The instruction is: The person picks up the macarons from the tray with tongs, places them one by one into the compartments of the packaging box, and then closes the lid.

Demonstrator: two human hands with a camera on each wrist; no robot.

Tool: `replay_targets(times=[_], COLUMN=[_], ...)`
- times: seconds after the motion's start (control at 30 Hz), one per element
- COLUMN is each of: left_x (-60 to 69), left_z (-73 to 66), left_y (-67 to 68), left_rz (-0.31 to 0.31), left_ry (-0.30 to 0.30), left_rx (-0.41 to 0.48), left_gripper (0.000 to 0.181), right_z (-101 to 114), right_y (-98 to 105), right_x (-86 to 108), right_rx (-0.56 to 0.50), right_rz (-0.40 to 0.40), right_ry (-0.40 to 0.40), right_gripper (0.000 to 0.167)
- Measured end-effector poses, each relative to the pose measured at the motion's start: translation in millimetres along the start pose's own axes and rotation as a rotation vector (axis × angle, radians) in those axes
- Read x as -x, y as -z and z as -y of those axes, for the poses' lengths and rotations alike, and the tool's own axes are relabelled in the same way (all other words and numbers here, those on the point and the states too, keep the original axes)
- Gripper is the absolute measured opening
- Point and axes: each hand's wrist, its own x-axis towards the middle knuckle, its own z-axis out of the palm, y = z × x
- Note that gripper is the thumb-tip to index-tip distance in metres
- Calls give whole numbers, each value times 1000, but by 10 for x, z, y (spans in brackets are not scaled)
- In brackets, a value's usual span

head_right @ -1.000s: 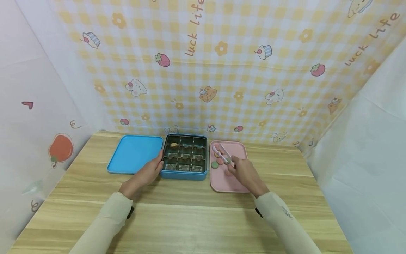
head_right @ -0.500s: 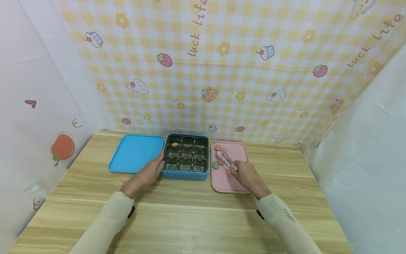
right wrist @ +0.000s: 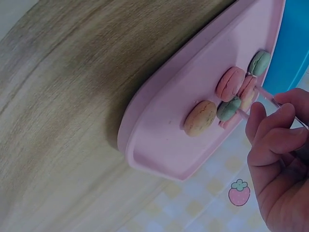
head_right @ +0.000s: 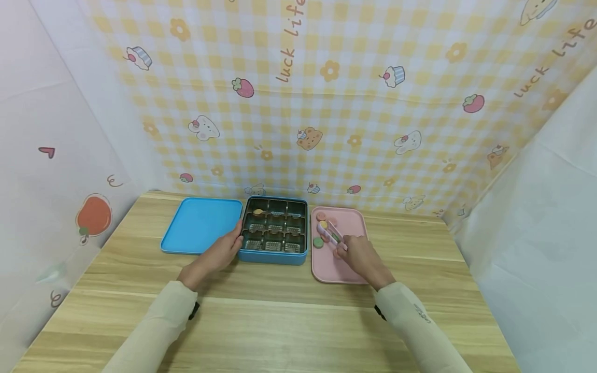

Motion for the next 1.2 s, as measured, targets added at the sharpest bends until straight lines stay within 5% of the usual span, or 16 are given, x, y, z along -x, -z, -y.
replay_targets(times=[1.2], left_x=[-21], left_z=[12], left_y=[-17], left_rz=[15], left_ry=[36], left_rx=[-2], left_gripper=[61], right_z=[19], right_y=[201], right_x=[-168], right_rx=[-4], right_rz=[-76], right_ry=[64], right_gripper=[28])
